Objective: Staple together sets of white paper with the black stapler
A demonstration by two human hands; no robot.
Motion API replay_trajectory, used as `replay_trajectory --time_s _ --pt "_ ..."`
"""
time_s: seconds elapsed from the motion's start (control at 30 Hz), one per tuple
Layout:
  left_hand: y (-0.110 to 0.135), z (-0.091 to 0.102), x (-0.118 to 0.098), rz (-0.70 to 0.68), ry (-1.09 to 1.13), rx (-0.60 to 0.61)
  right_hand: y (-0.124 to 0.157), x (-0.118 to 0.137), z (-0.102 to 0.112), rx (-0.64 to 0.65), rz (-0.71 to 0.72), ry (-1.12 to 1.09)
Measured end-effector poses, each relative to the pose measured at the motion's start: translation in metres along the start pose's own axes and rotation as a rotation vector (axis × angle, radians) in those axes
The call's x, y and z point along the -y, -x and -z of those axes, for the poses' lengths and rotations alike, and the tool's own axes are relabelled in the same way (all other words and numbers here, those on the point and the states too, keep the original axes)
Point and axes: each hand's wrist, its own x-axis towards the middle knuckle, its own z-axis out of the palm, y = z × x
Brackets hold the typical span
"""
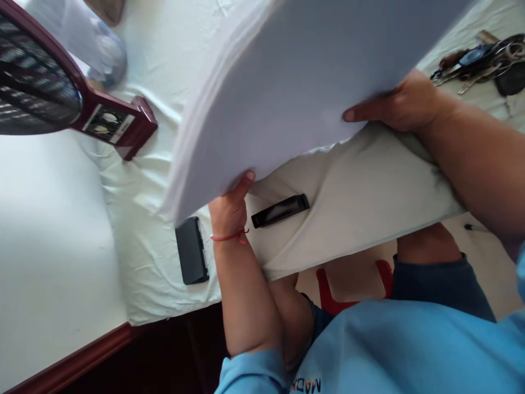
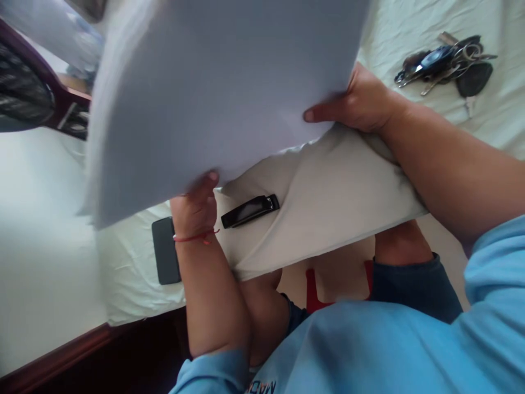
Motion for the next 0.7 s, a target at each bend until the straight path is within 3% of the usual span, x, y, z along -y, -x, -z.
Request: replay_trajectory --time_s 0.07,0.2,0.43,0.7 --pt "0.002 -0.005 -0.004 -0.007 0.041 0.006 0.0 0.0 -0.001 0.022 0.03 -0.047" --pt "0.004 -0.014 -0.01 0.065 -0.022 0.148 0.0 -0.004 -0.002 0.039 -0.019 0.005" --pt "0.005 -0.016 -0.012 0.027 0.085 0.044 0.004 -0.008 -0.004 -0.113 -0.083 0.073" --pt "0.001 -0.013 -0.008 -0.021 0.043 0.017 0.003 -0.002 0.001 -0.09 -0.081 0.068"
